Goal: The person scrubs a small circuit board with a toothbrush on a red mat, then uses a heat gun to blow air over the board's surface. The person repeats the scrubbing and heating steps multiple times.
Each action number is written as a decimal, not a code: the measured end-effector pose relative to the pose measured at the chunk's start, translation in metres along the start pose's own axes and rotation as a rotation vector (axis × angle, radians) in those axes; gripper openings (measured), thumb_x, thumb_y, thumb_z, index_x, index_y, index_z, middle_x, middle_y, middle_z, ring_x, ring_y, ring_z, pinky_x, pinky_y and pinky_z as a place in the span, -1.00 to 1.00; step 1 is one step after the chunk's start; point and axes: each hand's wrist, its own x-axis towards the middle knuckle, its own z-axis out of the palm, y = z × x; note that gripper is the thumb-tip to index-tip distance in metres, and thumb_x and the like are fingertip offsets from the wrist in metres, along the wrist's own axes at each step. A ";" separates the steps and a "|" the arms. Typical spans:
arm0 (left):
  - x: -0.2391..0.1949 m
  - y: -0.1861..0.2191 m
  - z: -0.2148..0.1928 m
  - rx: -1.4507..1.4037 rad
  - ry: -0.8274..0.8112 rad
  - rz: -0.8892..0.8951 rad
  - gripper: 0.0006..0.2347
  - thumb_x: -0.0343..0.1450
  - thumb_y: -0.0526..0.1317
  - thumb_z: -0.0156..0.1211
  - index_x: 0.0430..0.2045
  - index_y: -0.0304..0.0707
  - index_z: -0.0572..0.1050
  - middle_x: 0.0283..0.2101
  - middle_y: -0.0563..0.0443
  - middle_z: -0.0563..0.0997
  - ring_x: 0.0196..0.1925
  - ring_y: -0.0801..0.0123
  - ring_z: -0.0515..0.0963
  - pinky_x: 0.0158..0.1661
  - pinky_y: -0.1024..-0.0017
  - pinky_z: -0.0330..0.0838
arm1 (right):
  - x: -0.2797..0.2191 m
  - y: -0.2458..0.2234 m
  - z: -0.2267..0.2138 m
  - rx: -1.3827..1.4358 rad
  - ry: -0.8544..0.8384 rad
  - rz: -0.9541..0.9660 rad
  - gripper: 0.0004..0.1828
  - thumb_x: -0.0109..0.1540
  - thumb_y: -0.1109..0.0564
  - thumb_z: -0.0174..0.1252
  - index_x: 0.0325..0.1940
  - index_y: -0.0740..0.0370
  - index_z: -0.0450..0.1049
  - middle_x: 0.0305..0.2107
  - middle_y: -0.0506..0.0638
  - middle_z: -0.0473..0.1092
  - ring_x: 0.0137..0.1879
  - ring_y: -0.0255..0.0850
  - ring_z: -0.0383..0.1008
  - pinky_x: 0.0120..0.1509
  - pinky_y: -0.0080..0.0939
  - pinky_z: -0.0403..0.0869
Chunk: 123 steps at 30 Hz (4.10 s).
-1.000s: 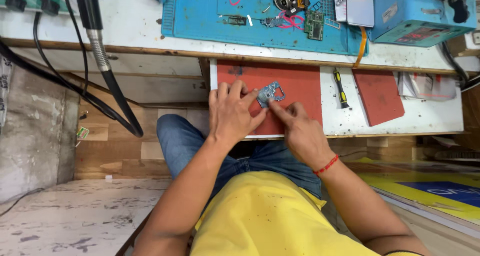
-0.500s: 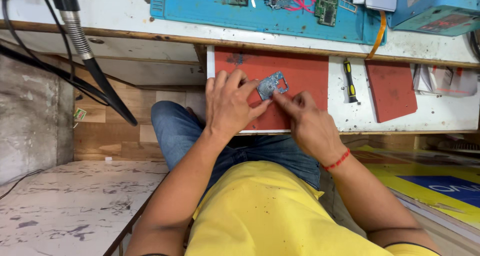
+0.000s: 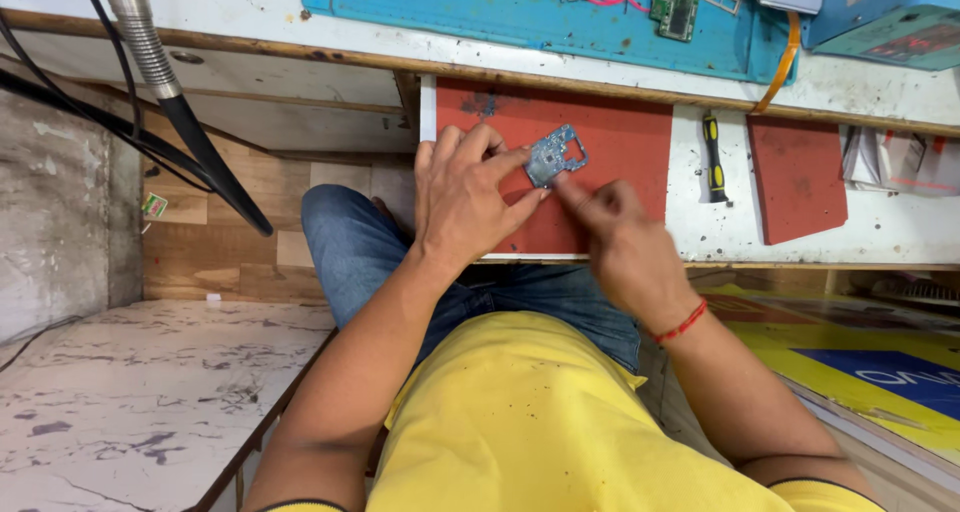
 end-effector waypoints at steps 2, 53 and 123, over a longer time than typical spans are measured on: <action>-0.005 0.001 0.004 0.013 0.020 0.003 -0.68 0.17 0.00 0.53 -0.28 -0.05 0.71 -0.26 0.13 0.49 -0.16 0.24 0.42 -0.14 0.17 0.20 | -0.003 0.003 0.000 0.006 0.042 -0.009 -0.30 0.20 0.37 0.00 0.42 -0.04 0.38 -0.16 0.19 0.39 -0.28 0.19 0.49 -0.24 0.11 0.49; 0.000 0.001 0.001 -0.021 0.034 -0.011 -0.63 0.21 -0.02 0.52 -0.17 -0.14 0.66 -0.25 0.07 0.49 -0.13 0.19 0.44 -0.11 0.18 0.25 | 0.011 0.002 0.004 -0.043 -0.016 0.034 -0.33 0.22 0.32 0.02 0.43 -0.02 0.37 -0.13 0.19 0.40 -0.30 0.17 0.50 -0.26 0.10 0.51; 0.007 0.006 -0.007 0.064 -0.116 -0.012 -0.53 0.20 0.00 0.51 -0.02 -0.07 0.64 -0.20 0.04 0.46 -0.08 0.14 0.38 -0.09 0.13 0.25 | 0.006 0.009 -0.004 0.006 -0.002 0.027 -0.34 0.22 0.32 0.00 0.40 -0.08 0.40 -0.14 0.17 0.40 -0.33 0.14 0.51 -0.29 0.09 0.51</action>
